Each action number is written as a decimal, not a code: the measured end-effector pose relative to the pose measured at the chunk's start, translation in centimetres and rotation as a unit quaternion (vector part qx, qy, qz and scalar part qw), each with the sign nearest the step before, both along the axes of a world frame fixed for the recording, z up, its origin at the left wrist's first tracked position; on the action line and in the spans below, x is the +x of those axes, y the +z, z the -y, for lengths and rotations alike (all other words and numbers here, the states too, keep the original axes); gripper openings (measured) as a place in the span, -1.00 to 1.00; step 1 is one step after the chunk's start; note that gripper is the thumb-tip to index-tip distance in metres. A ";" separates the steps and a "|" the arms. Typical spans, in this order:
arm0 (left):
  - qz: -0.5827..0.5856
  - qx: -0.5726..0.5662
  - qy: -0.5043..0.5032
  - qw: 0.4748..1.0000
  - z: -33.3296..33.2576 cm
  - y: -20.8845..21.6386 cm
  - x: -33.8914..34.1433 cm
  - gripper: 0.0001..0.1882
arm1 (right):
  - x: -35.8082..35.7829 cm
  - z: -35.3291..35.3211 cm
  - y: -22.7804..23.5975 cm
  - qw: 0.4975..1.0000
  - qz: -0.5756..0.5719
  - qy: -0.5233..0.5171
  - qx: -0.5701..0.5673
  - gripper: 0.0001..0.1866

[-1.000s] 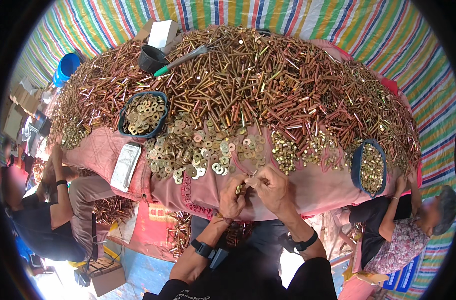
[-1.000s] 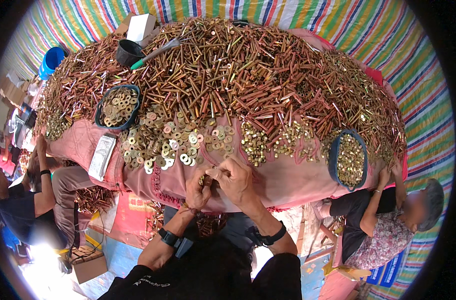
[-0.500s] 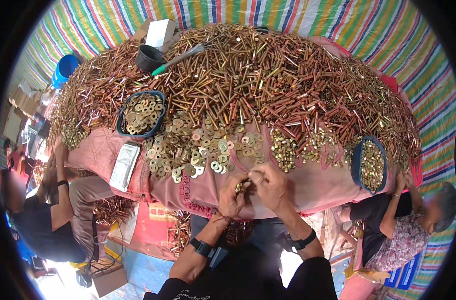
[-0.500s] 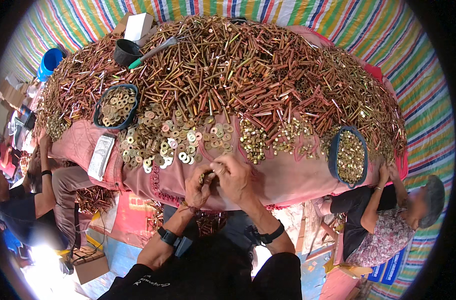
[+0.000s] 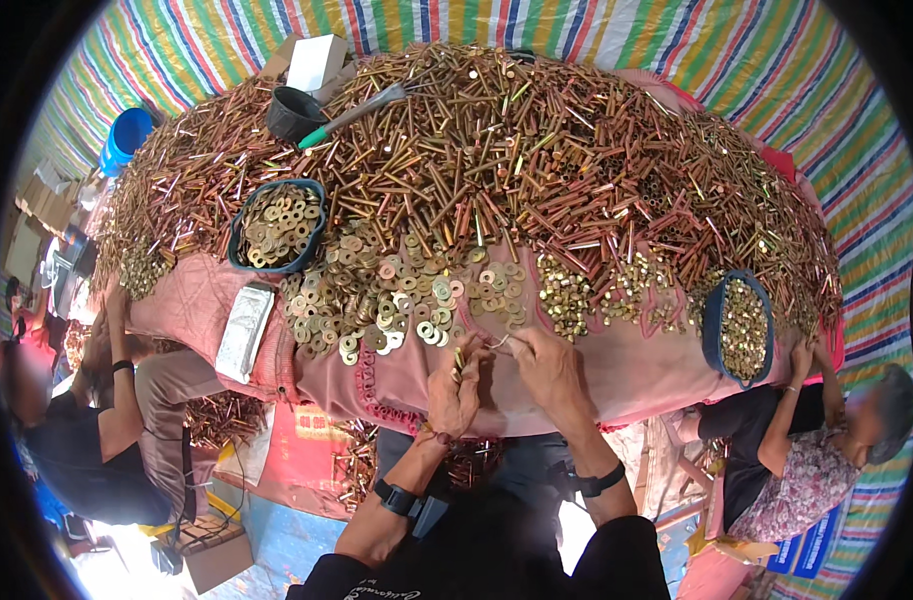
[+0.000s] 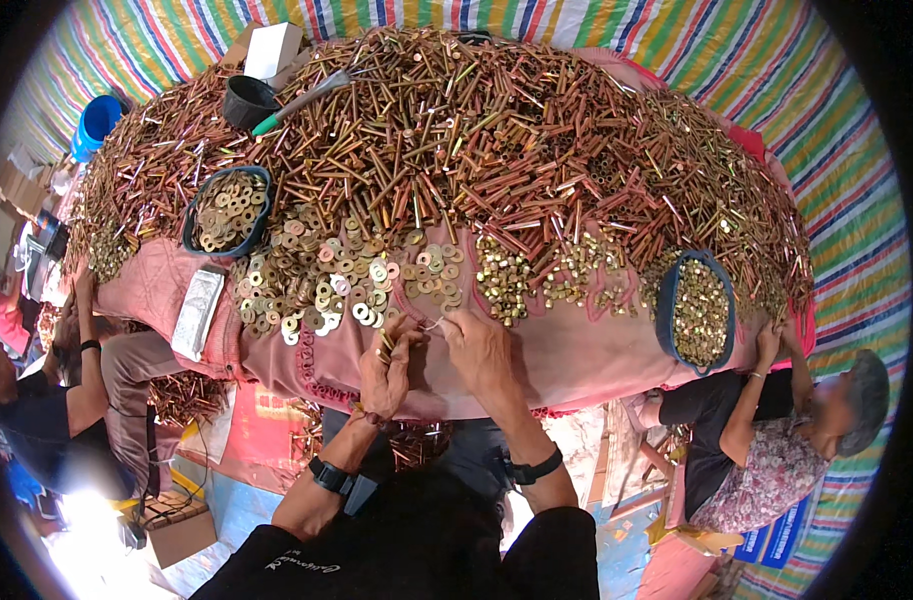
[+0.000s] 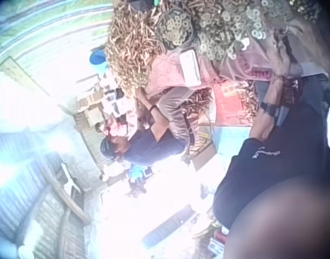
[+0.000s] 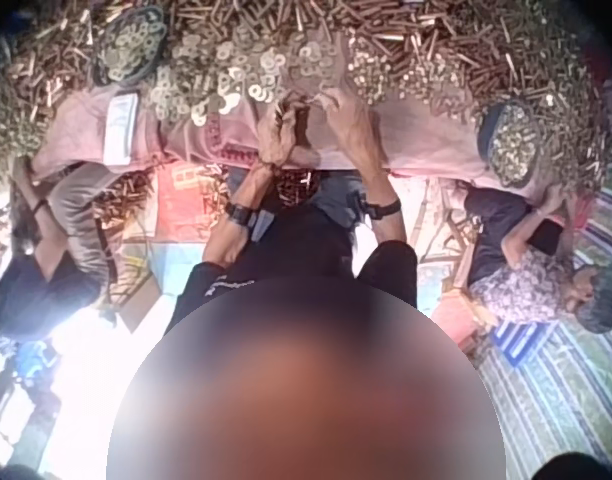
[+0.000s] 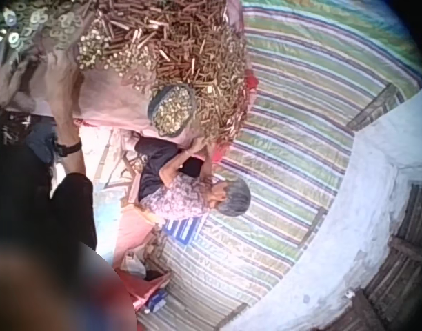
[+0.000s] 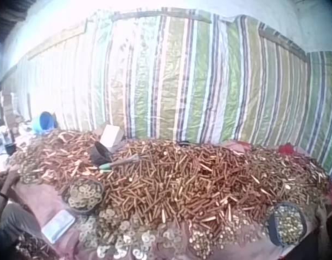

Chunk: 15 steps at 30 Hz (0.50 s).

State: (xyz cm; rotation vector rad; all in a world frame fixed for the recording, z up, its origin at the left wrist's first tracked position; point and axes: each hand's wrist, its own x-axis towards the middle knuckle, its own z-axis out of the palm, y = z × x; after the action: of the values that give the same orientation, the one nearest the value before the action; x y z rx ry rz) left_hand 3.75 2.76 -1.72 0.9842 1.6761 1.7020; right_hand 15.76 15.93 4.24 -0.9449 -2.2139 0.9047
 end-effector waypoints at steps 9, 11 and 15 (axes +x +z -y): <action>0.055 0.068 0.029 0.996 -1.3 0.2 0.6 -0.60 | -0.1 -2.0 -1.0 0.993 0.065 0.028 0.094 -0.77; 0.038 0.043 0.030 0.998 -1.9 0.4 0.8 -0.62 | -0.6 -2.3 -1.5 0.993 0.045 0.010 0.107 -0.78; 0.034 0.014 0.012 0.999 -1.8 0.4 1.1 -0.66 | -0.6 -2.5 -1.2 0.998 -0.067 -0.019 -0.003 -0.81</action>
State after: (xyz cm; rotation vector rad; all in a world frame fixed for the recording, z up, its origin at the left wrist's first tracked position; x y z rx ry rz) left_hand 4.85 4.56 -1.29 0.9125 1.6315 1.7580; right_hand 15.18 18.39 3.06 -0.8985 -2.0760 0.9301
